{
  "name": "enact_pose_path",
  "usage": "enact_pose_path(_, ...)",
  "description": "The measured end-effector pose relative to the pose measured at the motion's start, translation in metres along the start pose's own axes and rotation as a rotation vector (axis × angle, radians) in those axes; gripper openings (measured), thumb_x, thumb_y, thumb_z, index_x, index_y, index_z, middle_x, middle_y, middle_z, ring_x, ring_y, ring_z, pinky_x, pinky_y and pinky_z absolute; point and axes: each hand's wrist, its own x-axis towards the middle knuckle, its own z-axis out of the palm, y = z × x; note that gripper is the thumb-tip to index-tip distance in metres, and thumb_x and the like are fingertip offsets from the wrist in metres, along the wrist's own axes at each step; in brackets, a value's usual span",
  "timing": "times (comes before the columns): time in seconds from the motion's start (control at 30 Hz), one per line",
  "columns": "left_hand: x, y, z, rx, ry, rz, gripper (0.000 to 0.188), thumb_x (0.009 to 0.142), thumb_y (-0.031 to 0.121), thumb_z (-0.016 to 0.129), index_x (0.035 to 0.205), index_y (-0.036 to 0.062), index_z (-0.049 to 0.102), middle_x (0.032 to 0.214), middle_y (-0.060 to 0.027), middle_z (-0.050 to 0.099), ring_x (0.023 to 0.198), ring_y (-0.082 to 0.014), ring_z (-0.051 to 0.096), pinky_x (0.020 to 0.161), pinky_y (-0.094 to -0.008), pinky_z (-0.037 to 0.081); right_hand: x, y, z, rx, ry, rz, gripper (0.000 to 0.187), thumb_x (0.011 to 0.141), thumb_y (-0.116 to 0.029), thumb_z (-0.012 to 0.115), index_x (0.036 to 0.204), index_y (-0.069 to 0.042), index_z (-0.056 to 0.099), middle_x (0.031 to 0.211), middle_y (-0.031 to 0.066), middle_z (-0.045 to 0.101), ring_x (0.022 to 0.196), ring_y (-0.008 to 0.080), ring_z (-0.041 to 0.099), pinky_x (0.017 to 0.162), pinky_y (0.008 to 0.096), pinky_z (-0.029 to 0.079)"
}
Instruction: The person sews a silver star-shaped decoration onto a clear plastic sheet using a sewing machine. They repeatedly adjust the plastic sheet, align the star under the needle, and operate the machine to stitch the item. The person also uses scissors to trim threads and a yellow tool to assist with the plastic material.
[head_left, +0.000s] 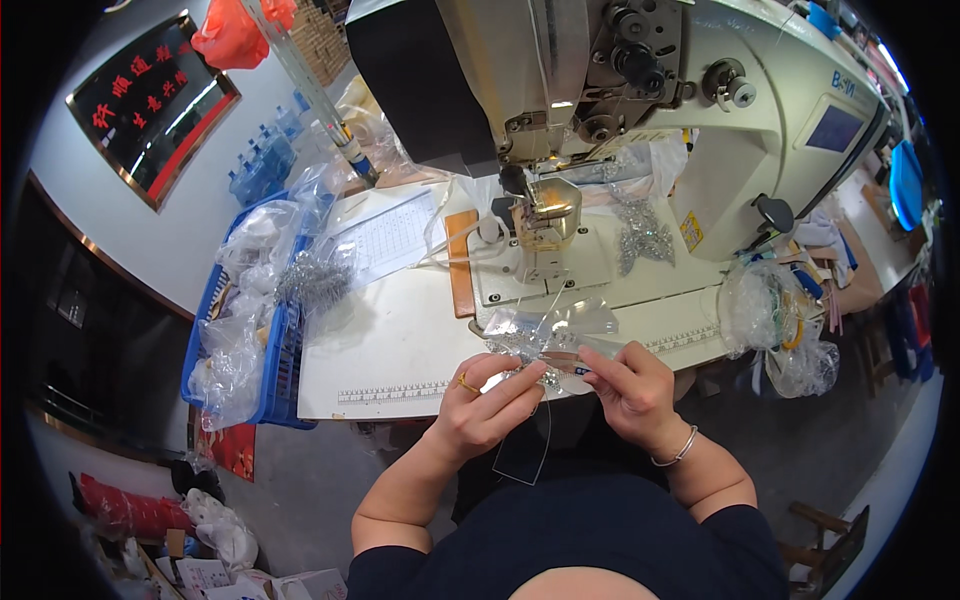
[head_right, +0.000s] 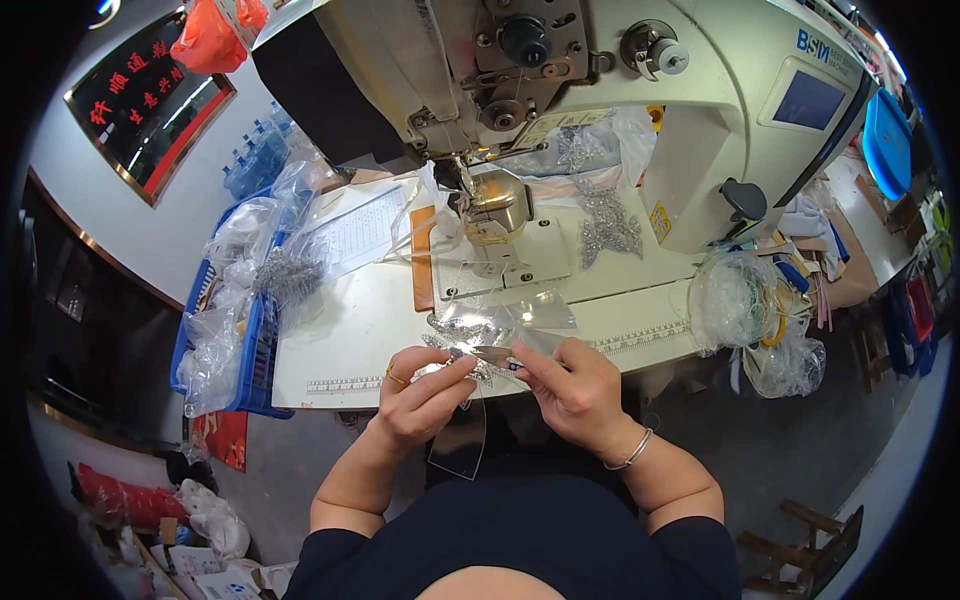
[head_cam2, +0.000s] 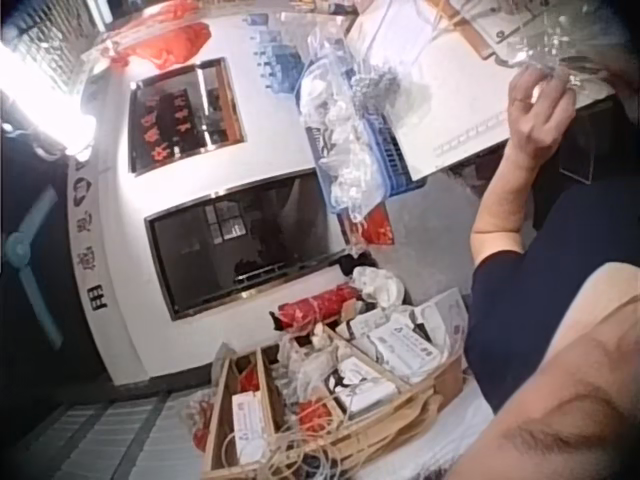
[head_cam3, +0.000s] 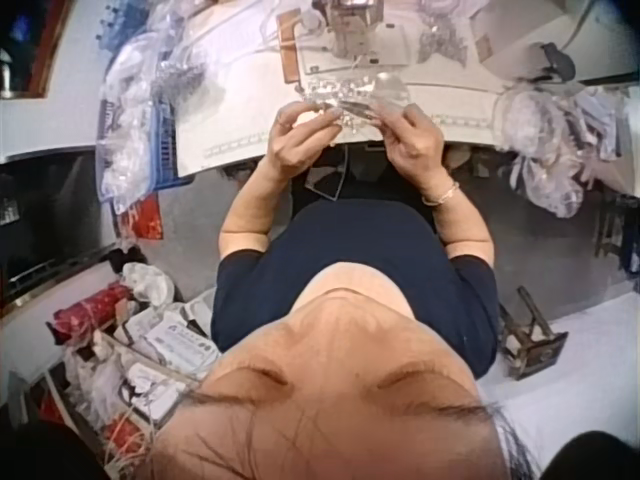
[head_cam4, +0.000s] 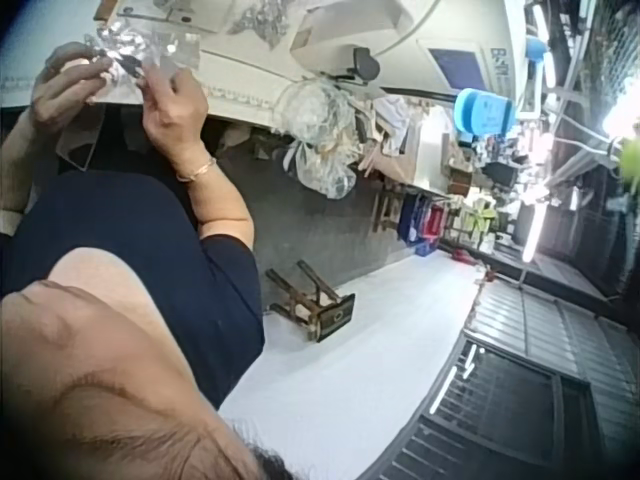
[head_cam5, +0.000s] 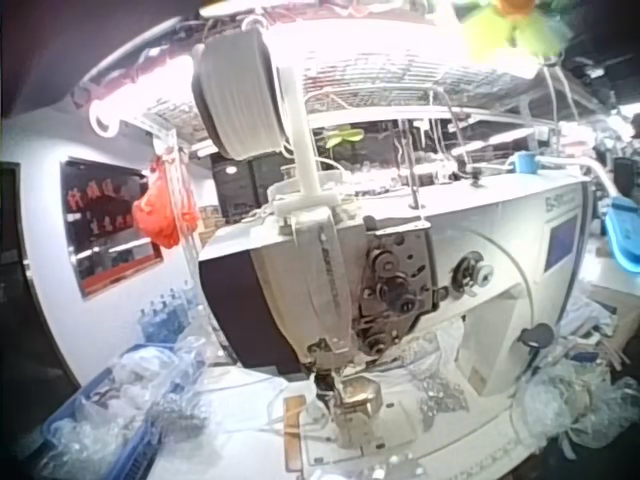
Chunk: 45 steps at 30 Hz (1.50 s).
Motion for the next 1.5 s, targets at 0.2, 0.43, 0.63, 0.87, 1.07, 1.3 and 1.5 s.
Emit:
enact_pose_path(0.2, -0.001, 0.005, 0.004, -0.011, 0.034, -0.069, 0.025, 0.056, -0.002, 0.066, 0.079, 0.0058, 0.066, 0.099, -0.0044, 0.066, 0.085, -0.0227, 0.058, 0.072, -0.0302, 0.047, -0.004, -0.003, 0.002, 0.068, 0.033, 0.07, 0.027, 0.076, -0.009, 0.071, 0.103, -0.009, 0.067, 0.061, 0.0036, 0.044, 0.05, 0.0158, 0.044, 0.045, 0.0265, 0.037)
enact_pose_path(0.43, -0.005, 0.006, 0.008, 0.0, 0.015, -0.045, 0.019, 0.065, 0.008, 0.067, 0.084, 0.0069, 0.066, 0.104, -0.0029, 0.065, 0.089, -0.0206, 0.056, 0.074, -0.0313, 0.047, -0.003, -0.003, 0.002, 0.086, 0.027, 0.09, 0.026, 0.076, -0.007, 0.07, 0.102, -0.008, 0.067, 0.062, 0.0042, 0.045, 0.051, 0.0162, 0.046, 0.046, 0.0265, 0.038)
enact_pose_path(0.63, -0.004, 0.006, 0.01, 0.039, 0.018, -0.015, 0.018, 0.066, 0.008, 0.067, 0.083, 0.0077, 0.066, 0.104, -0.0028, 0.065, 0.091, -0.0202, 0.056, 0.071, -0.0309, 0.047, -0.003, 0.0, 0.009, 0.082, 0.036, 0.08, 0.031, 0.073, -0.01, 0.072, 0.103, -0.011, 0.067, 0.06, 0.0026, 0.044, 0.05, 0.0167, 0.046, 0.044, 0.0286, 0.038)
enact_pose_path(0.87, -0.007, 0.004, 0.013, 0.0, 0.017, -0.048, 0.018, 0.066, 0.008, 0.067, 0.083, 0.0068, 0.066, 0.105, -0.0036, 0.064, 0.091, -0.0209, 0.056, 0.074, -0.0311, 0.048, -0.003, 0.0, 0.007, 0.236, 0.067, 0.194, 0.027, 0.076, -0.011, 0.07, 0.103, -0.012, 0.067, 0.062, 0.0035, 0.044, 0.05, 0.0174, 0.046, 0.045, 0.0287, 0.038)
enact_pose_path(1.07, -0.008, 0.006, 0.013, -0.021, 0.005, -0.062, 0.019, 0.063, 0.005, 0.066, 0.082, 0.0059, 0.066, 0.106, -0.0051, 0.064, 0.09, -0.0223, 0.057, 0.075, -0.0309, 0.048, -0.004, 0.001, 0.01, 0.133, -0.028, 0.131, 0.024, 0.079, -0.006, 0.067, 0.102, -0.008, 0.066, 0.064, 0.0055, 0.046, 0.053, 0.0178, 0.046, 0.047, 0.0279, 0.038)
enact_pose_path(1.3, -0.018, -0.004, 0.016, -0.227, 0.146, -0.38, 0.02, 0.066, -0.004, 0.067, 0.083, 0.0044, 0.063, 0.109, -0.0107, 0.063, 0.094, -0.023, 0.059, 0.081, -0.0329, 0.049, -0.009, 0.02, 0.014, 0.187, 0.146, 0.187, 0.02, 0.081, -0.005, 0.063, 0.1, -0.005, 0.066, 0.065, 0.0066, 0.046, 0.056, 0.0182, 0.045, 0.051, 0.0291, 0.035)
enact_pose_path(1.5, -0.085, -0.07, -0.003, -1.011, 0.708, -1.27, 0.022, 0.081, -0.003, 0.059, 0.1, 0.0086, 0.055, 0.113, -0.0101, 0.06, 0.088, -0.0166, 0.06, 0.079, -0.0322, 0.051, -0.026, 0.085, 0.0, 0.02, 0.188, 0.339, 0.021, 0.086, -0.006, 0.055, 0.105, -0.002, 0.063, 0.072, 0.0071, 0.046, 0.062, 0.0187, 0.045, 0.057, 0.0285, 0.038)
